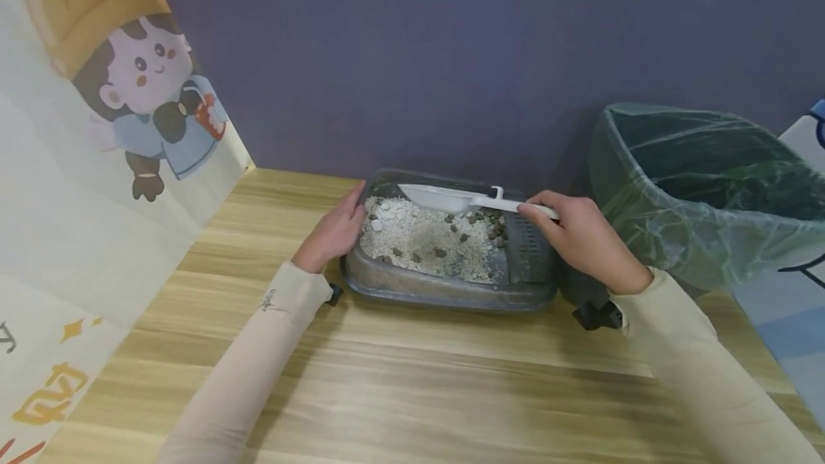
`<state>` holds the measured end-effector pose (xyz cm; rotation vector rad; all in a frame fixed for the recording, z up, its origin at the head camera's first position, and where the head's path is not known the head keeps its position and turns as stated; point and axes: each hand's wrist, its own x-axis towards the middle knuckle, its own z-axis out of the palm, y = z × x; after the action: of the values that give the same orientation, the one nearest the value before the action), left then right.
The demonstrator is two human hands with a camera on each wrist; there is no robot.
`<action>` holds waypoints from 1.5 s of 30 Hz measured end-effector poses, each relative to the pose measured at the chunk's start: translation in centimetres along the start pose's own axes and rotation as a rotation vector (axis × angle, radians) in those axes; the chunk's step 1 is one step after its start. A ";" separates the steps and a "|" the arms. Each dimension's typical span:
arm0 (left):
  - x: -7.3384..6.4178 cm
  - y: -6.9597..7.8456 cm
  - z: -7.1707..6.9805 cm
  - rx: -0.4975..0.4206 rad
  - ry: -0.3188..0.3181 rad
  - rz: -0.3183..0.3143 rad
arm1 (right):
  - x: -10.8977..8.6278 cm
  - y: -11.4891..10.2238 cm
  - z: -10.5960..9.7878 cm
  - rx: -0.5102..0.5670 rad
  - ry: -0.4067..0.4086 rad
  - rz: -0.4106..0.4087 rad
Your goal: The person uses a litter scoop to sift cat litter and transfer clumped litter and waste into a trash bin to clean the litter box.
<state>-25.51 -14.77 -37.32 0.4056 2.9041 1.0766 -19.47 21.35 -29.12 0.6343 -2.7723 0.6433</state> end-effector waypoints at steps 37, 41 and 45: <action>0.4 -0.1 -0.4 -0.014 0.002 -0.036 | -0.2 1.4 7.2 0.202 0.144 0.053; 0.4 -0.2 -0.3 -0.035 -0.003 -0.044 | 0.4 1.5 7.1 0.220 0.115 0.062; 0.3 -0.1 -0.2 -0.040 -0.003 -0.047 | 0.8 1.7 7.2 0.220 0.095 0.044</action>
<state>-25.86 -14.93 -37.22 0.3353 2.8687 1.1235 -21.84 19.14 -35.80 0.5695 -2.6563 0.9721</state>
